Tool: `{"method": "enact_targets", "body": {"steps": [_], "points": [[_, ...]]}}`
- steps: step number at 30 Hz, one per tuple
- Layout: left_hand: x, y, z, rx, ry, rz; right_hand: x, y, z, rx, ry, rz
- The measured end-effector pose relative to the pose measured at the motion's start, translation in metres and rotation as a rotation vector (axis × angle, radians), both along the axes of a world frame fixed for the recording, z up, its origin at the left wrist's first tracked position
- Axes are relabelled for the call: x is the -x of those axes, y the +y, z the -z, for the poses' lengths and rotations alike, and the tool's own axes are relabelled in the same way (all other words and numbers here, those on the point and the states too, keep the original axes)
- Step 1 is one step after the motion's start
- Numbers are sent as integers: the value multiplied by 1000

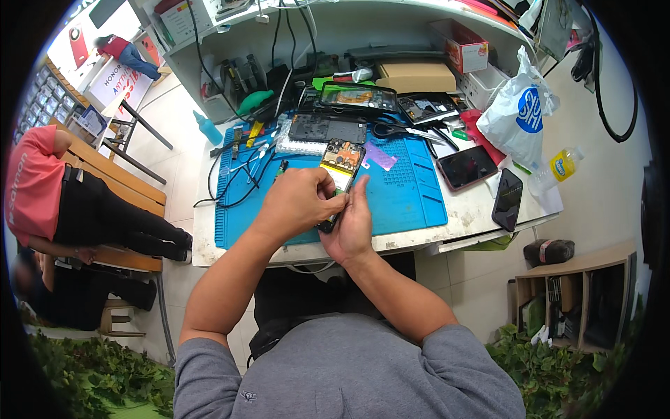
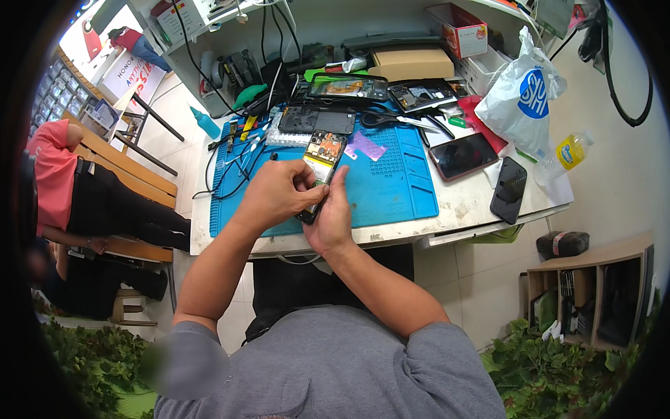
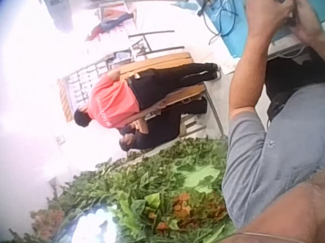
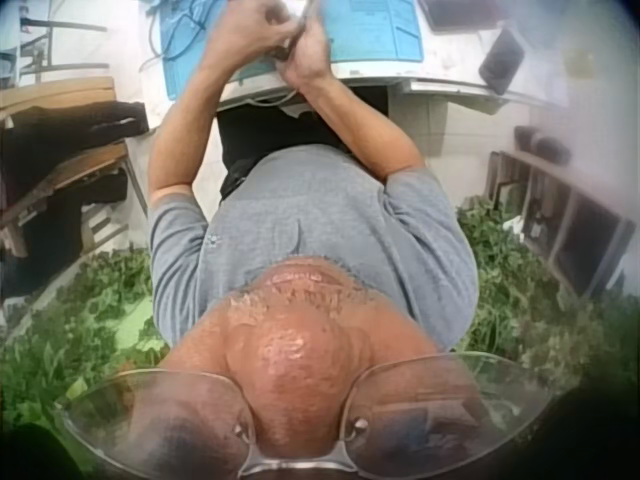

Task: The person disassembles a mobile phone by removing the back cover and using a screwdriver on internal components. They then use a blue handheld tool to clean or apply heat to the screen and body of the device.

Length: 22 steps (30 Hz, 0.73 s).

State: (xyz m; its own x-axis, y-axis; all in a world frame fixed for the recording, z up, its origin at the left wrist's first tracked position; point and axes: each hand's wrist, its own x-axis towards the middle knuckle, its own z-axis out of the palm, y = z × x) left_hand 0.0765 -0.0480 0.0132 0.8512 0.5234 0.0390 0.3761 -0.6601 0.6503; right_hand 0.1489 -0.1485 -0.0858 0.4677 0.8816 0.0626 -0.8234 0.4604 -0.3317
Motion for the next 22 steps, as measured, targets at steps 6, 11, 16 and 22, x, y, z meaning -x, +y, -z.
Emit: {"method": "enact_targets", "body": {"steps": [6,11,16,22], "points": [[-9,13,-11,35,207,96,6,0,-14,145,-28,23],[-15,32,-22,85,263,266,-3,-1,-21,228,-133,-22],[-16,26,-28,246,357,254,-13,-1,-24,337,-270,-102],[5,29,16,267,95,253,-29,-5,-17,353,-466,-243]]}}
